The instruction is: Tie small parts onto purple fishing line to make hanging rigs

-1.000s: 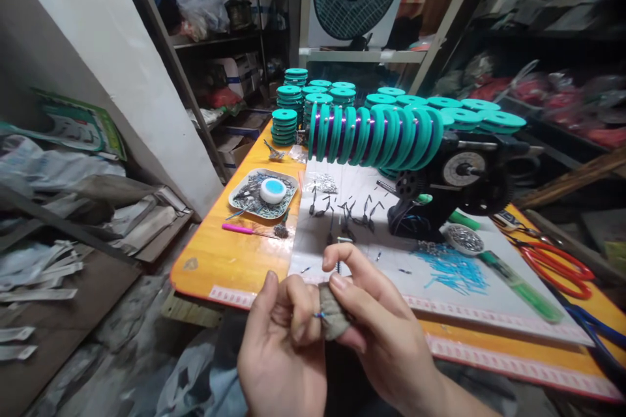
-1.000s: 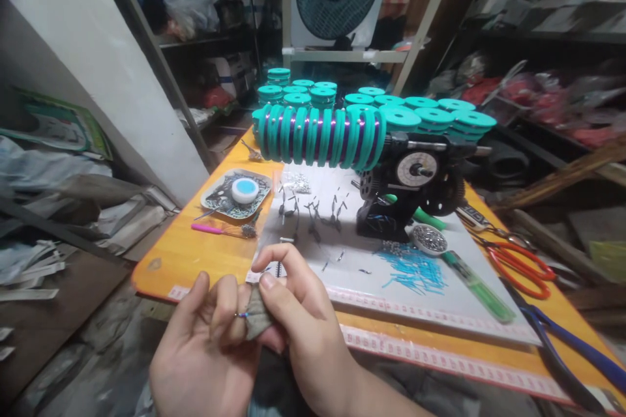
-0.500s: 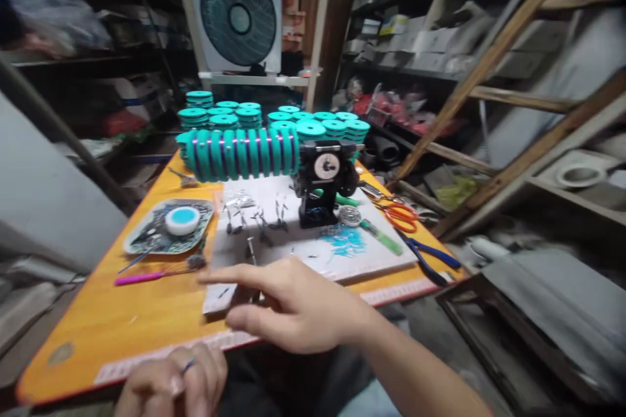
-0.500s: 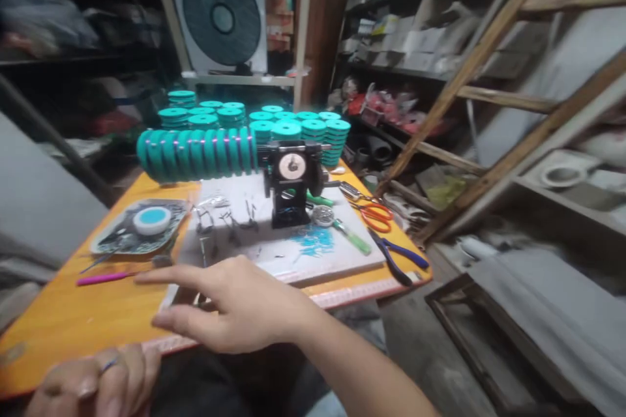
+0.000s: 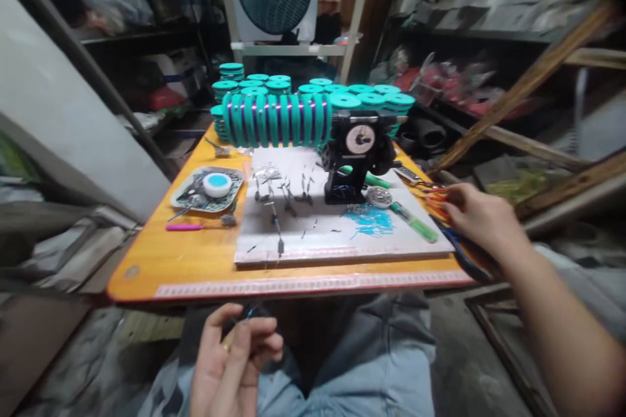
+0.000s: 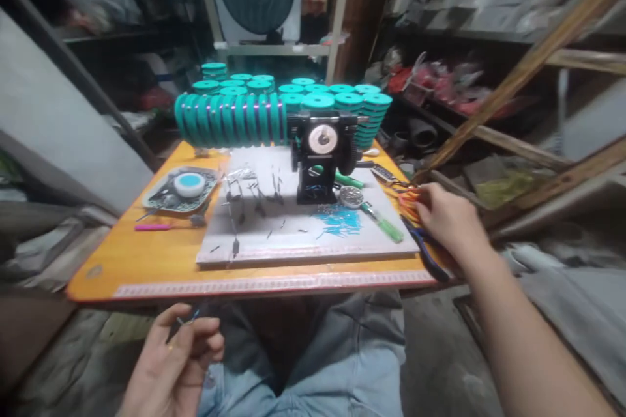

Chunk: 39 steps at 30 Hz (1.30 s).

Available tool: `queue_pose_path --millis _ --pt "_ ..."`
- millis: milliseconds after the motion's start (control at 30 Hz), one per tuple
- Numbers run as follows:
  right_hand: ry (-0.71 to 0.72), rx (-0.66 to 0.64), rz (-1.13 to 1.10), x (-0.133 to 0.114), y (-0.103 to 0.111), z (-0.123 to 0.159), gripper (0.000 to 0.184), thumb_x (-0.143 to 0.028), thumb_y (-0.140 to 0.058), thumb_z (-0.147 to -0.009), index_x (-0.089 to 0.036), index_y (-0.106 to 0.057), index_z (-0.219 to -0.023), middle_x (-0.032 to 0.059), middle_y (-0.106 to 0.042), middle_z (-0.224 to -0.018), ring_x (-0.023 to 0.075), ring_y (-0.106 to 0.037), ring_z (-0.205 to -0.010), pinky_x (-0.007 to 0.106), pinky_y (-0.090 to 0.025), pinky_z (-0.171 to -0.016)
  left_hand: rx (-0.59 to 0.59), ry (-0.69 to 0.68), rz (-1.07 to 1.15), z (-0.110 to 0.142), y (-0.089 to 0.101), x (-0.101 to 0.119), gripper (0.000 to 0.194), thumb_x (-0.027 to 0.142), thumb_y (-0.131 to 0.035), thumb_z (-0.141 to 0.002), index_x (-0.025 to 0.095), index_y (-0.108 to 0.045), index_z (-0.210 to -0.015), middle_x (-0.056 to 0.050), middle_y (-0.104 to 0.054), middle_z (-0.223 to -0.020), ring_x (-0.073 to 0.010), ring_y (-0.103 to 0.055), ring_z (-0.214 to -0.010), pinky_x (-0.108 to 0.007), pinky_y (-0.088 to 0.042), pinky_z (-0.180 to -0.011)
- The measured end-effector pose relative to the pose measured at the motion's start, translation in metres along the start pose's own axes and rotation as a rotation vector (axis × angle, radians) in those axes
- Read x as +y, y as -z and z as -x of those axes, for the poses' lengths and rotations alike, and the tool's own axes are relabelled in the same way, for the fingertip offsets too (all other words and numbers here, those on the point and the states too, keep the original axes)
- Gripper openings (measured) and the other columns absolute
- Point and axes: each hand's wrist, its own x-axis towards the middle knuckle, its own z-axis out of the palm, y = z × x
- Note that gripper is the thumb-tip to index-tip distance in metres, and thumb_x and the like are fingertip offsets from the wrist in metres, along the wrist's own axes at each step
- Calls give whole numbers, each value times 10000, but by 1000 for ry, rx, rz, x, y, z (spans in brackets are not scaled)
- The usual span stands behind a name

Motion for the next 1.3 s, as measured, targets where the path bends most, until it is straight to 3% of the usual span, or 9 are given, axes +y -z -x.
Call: queue_pose_path --millis 100,167,233,300,400,533,700,900,1300 --pt "-15 174 -58 -19 6 21 438 -348 -589 -878 -126 -547 -1253 201 -711 -1003 371 -701 -911 497 -518 -785 -31 115 18 1 -2 2 550 357 -934 -560 182 -606 -965 -40 -775 -702 -163 -705 -533 -192 -549 -471" --pt "32 268 -220 -45 11 45 579 -439 -611 -870 -172 -457 -1359 170 -701 -1058 314 -718 -901 462 -561 -788 -53 176 22 0 -2 3 518 345 -934 -563 151 -628 -934 -59 -776 -717 -158 -707 -538 -174 -524 -451" --pt "144 149 -490 -77 15 76 472 -387 -632 -879 -239 -533 -1317 128 -699 -1114 249 -720 -942 381 -588 -806 -82 201 13 -1 -1 4 440 338 -914 -604 132 -640 -879 -67 -770 -716 -153 -702 -529 -167 -503 -432" --pt "334 -161 -635 -110 16 108 326 -263 -622 -897 -288 -628 -1221 80 -715 -1044 206 -721 -907 295 -603 -726 -123 192 -9 -2 0 4 360 345 -873 -667 128 -642 -839 -66 -764 -700 -145 -689 -499 -165 -482 -409" --pt "534 -403 -716 -150 9 150 458 -190 -667 -844 -289 -602 -1287 59 -696 -971 183 -711 -811 232 -604 -614 -169 153 -72 -2 2 3 309 381 -817 -735 130 -659 -820 -45 -749 -653 -127 -665 -444 -156 -459 -385" --pt "615 -441 -830 -181 -9 177 451 -141 -624 -873 -249 -591 -1310 58 -669 -932 158 -683 -757 234 -599 -653 -178 81 -158 -1 6 2 322 444 -776 -769 133 -704 -810 -17 -719 -576 -106 -643 -401 -139 -441 -376" --pt "639 -354 -838 -192 -22 185 423 -133 -590 -905 -202 -589 -1321 88 -683 -957 173 -696 -831 230 -579 -686 -171 -2 -208 0 10 1 302 447 -766 -782 155 -734 -852 -10 -716 -571 -91 -635 -393 -121 -418 -375" --pt "642 -323 -846 -196 -19 186 409 -120 -604 -889 -179 -621 -1294 88 -687 -931 160 -694 -789 214 -572 -673 -220 -25 -234 -2 16 2 250 417 -753 -804 175 -746 -866 -20 -726 -584 -85 -629 -389 -113 -399 -374" --pt "637 -368 -860 -196 -17 188 448 -94 -598 -889 -210 -604 -1322 73 -699 -959 141 -702 -802 183 -574 -701 -293 -92 -300 -2 20 0 174 353 -695 -865 191 -752 -893 -18 -735 -600 -91 -647 -414 -114 -416 -385"
